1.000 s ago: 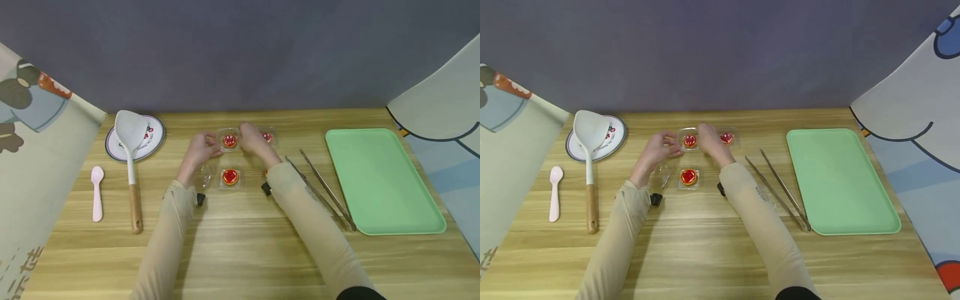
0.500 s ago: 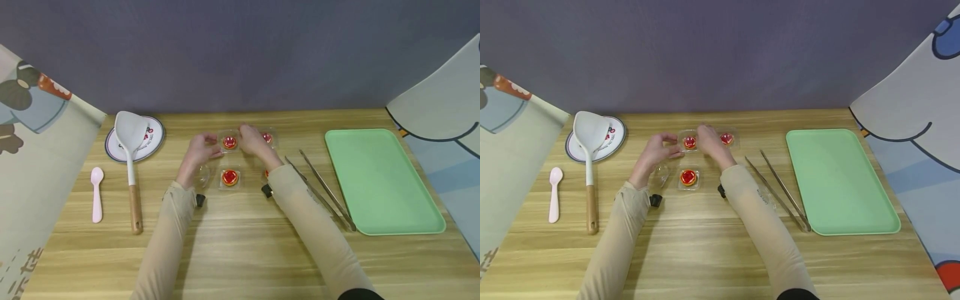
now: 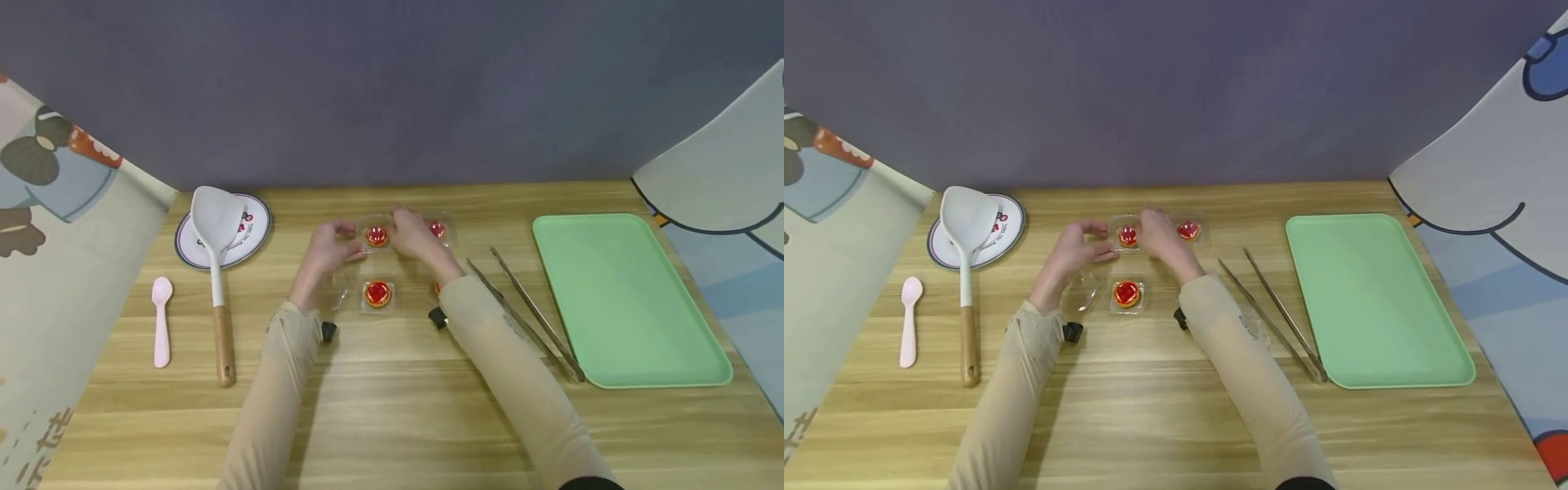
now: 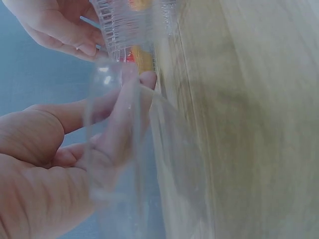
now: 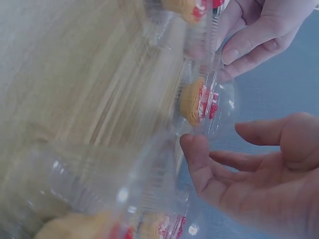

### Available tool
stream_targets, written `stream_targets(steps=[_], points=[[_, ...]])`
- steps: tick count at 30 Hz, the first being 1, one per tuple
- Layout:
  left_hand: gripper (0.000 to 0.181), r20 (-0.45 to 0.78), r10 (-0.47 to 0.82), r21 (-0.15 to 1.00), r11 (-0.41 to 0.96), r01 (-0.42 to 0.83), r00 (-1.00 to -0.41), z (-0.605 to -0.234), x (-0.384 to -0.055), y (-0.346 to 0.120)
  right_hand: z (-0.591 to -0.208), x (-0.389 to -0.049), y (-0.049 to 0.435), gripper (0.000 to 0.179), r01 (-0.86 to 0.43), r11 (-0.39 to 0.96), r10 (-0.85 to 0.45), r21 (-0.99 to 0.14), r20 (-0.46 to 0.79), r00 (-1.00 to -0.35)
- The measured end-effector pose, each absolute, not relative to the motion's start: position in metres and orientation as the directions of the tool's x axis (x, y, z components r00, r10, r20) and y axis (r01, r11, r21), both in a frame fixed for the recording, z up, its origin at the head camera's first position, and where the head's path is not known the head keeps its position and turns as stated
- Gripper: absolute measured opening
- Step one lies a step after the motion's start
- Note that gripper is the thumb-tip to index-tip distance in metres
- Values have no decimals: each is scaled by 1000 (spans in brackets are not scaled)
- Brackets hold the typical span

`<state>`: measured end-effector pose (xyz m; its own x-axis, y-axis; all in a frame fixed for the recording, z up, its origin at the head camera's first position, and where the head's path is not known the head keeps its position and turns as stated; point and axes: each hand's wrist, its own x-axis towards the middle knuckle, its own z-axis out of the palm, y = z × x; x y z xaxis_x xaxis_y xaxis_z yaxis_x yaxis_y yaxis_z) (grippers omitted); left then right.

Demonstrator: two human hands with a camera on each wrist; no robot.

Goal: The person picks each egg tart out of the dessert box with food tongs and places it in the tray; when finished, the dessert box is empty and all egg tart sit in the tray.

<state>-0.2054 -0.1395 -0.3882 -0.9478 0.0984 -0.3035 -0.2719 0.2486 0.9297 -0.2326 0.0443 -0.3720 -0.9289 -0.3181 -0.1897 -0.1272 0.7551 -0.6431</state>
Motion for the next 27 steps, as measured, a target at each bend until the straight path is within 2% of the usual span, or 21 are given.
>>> stream_targets(steps=[7, 10, 18, 25, 27], points=[[49, -295, 103, 930, 258, -260, -950, -390, -203, -139, -375, -230, 43, 25, -139, 774, -319, -617, -192, -928], [49, -289, 108, 931, 261, -254, -951, -391, -203, -139, -376, -230, 43, 27, -130, 779, -311, -614, -197, -930], [49, -298, 107, 933, 244, -266, -948, -391, -204, -139, -379, -232, 43, 47, -111, 766, -299, -634, -198, -933], [47, -287, 104, 935, 245, -255, -952, -391, -204, -141, -379, -231, 44, 47, -125, 754, -307, -645, -178, -935], [50, -288, 106, 937, 237, -257, -952, -391, -204, -141, -378, -231, 45, 40, -113, 746, -309, -656, -190, -932]])
